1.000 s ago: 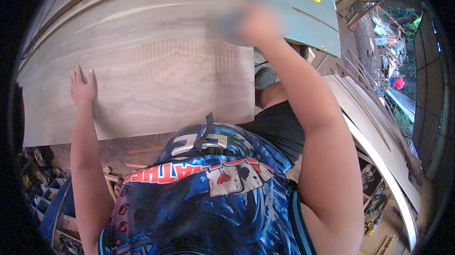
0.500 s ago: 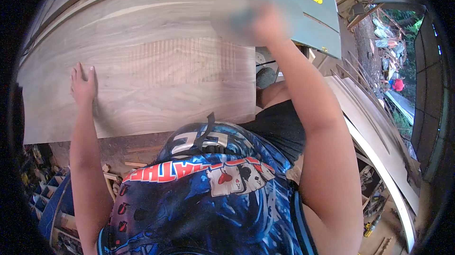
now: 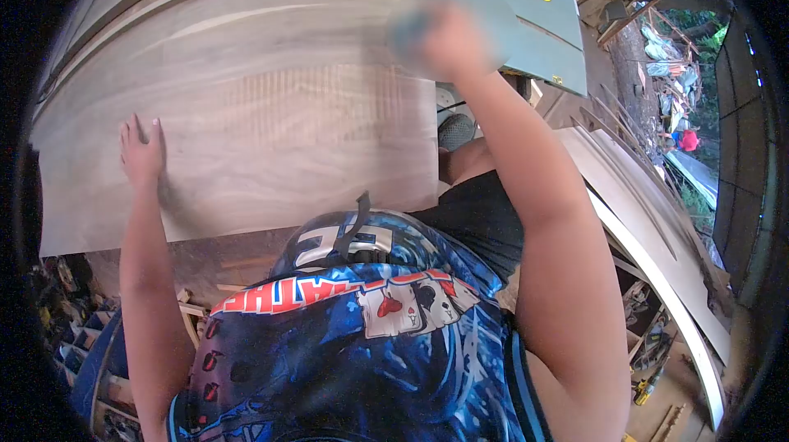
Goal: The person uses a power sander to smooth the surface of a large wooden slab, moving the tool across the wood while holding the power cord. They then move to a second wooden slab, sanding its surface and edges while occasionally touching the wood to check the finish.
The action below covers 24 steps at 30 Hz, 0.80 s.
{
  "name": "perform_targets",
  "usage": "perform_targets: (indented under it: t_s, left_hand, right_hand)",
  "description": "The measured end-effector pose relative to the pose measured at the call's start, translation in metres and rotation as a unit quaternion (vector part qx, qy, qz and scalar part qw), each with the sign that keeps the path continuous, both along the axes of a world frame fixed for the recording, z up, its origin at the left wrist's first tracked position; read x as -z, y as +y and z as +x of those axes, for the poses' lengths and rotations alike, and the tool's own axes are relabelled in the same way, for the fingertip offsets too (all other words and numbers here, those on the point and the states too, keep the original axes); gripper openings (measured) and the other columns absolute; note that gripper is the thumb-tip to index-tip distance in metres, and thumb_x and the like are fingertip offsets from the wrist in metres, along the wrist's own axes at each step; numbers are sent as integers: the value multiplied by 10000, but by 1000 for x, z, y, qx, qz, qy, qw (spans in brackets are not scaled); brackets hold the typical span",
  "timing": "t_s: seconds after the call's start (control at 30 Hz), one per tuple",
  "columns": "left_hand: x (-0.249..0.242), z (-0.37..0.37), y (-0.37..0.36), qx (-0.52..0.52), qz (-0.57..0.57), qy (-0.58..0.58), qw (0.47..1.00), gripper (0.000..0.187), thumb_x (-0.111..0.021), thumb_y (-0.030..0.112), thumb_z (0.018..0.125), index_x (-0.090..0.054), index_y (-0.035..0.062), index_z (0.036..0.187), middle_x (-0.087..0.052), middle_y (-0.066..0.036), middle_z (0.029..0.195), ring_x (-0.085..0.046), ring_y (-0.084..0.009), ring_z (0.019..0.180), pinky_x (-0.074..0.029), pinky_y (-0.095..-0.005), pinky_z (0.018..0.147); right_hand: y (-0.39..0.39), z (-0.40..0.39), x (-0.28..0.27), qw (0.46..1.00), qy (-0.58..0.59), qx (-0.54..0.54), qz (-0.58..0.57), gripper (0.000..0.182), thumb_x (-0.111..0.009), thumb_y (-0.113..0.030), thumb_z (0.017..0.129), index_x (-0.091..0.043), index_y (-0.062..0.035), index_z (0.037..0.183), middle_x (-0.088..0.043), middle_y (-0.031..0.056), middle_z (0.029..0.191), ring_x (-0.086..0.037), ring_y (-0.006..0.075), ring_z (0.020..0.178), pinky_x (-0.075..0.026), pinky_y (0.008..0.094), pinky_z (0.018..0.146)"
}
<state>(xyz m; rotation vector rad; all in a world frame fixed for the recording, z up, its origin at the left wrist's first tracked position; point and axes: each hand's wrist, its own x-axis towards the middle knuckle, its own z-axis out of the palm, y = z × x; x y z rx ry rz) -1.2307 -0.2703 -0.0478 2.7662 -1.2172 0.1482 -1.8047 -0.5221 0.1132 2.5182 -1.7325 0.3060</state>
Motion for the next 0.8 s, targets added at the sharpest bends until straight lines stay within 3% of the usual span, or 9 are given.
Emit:
perform_targets:
  t_s: [0.17,0.37,0.47,0.7,0.8]
  left_hand:
    - [-9,-8,-4,-11,20,-9,1000,829,-555,714,1015,-402,271,1698,-346,-101,1776,-299,-331,1643,-238,-603,1308]
    - [-7,-8,-2,-14,18,-3,1000,814,-556,702,1017,-402,282,1698,-338,-91,1781,-295,-324,1645,-234,-602,1312]
    - [-7,-5,-3,-10,17,-4,1000,815,-560,693,1019,-399,276,1700,-335,-89,1783,-291,-322,1647,-234,-586,1317]
    - [3,2,1,-8,10,3,1000,811,-563,676,1031,-391,258,1705,-316,-103,1790,-277,-325,1652,-235,-542,1324]
    - [1,2,-1,5,16,8,1000,797,-556,661,1044,-383,255,1708,-311,-107,1791,-276,-324,1651,-239,-535,1323]
  right_hand:
    - [2,-6,-6,999,40,-13,18,522,-758,-409,911,-631,-206,1375,-718,162,1177,-725,404,1101,-600,529,947]
    - [-5,-7,-3,1000,-2,23,-13,521,-751,-398,909,-631,-183,1368,-720,173,1168,-727,406,1100,-602,530,945]
    - [2,-2,-9,998,51,23,27,507,-749,-383,901,-633,-170,1347,-720,170,1146,-729,401,1084,-609,526,923]
    - [103,55,-27,985,44,-41,160,515,-777,-335,883,-619,-166,1343,-676,173,1223,-705,393,1130,-612,516,912]
    - [127,80,-19,979,-15,-119,164,520,-783,-304,856,-624,-135,1321,-662,194,1216,-691,398,1123,-629,508,874]
